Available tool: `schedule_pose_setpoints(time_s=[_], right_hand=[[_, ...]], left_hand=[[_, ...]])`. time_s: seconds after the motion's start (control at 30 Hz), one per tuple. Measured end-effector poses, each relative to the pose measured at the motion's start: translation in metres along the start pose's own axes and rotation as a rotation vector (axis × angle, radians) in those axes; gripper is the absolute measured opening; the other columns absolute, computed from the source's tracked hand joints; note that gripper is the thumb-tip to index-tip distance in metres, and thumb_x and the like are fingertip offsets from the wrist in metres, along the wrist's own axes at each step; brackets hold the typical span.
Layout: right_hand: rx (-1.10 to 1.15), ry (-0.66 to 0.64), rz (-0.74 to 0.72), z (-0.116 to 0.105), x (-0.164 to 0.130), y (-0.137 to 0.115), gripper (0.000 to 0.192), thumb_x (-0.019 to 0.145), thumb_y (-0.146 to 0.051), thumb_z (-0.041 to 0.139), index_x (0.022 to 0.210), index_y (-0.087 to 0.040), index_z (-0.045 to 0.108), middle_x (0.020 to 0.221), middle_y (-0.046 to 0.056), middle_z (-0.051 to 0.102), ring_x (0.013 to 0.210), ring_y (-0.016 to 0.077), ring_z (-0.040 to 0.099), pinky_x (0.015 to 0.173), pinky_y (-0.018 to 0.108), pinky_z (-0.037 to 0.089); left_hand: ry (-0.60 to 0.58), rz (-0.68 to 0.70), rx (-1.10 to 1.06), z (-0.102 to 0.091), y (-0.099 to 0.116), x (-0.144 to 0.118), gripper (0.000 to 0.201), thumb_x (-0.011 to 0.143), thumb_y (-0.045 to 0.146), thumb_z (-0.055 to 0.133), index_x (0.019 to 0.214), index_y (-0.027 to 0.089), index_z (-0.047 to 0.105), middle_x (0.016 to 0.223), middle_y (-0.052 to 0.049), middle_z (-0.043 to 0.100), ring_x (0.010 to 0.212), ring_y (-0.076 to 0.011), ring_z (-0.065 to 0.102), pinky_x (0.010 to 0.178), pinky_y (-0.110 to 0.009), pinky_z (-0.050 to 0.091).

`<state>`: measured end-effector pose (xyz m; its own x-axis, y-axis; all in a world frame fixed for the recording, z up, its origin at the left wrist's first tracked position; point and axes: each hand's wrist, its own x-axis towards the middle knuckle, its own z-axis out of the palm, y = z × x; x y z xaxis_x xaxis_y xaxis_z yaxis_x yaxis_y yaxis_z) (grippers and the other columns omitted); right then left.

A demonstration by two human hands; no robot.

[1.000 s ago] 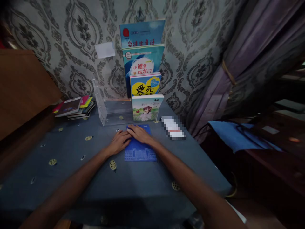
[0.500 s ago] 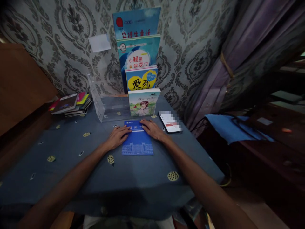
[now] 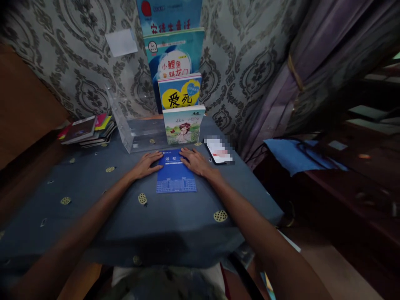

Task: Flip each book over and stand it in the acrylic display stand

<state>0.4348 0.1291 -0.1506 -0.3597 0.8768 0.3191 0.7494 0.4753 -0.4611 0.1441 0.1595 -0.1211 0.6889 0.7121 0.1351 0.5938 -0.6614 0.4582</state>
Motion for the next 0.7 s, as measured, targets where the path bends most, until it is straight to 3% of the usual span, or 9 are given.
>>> schedule_pose_setpoints(time_s=[0.43,0.57,0.7], right_hand=[[-0.004,-0.013,-0.001,0.002,0.002,0.004,0.045,0.099,-0.039,0.048,0.139,-0.023,0.059,0.151,0.009,0.052,0.146,0.0298,0.039,0.121,0.058,0.027],[0.007,-0.007,0.002,0.003,0.002,0.003,0.044,0.099,-0.038,0.049,0.138,-0.022,0.06,0.15,0.01,0.054,0.146,0.031,0.039,0.121,0.059,0.026],[-0.011,-0.011,0.001,0.002,0.003,0.003,0.044,0.098,-0.037,0.05,0.139,-0.022,0.059,0.149,0.01,0.055,0.145,0.0309,0.041,0.12,0.058,0.028]], left_hand=[[-0.095,0.257,-0.084,-0.004,0.057,-0.102,0.04,0.101,0.034,0.048,0.14,0.027,0.057,0.146,-0.008,0.057,0.141,-0.0219,0.047,0.122,-0.049,0.026],[-0.109,0.279,-0.081,-0.008,0.065,-0.107,0.038,0.102,0.033,0.048,0.137,0.028,0.06,0.142,-0.008,0.061,0.138,-0.0219,0.052,0.122,-0.048,0.027],[-0.167,0.319,-0.038,-0.008,0.075,-0.091,0.037,0.102,0.031,0.046,0.137,0.026,0.06,0.141,-0.007,0.062,0.139,-0.0221,0.051,0.122,-0.048,0.025]])
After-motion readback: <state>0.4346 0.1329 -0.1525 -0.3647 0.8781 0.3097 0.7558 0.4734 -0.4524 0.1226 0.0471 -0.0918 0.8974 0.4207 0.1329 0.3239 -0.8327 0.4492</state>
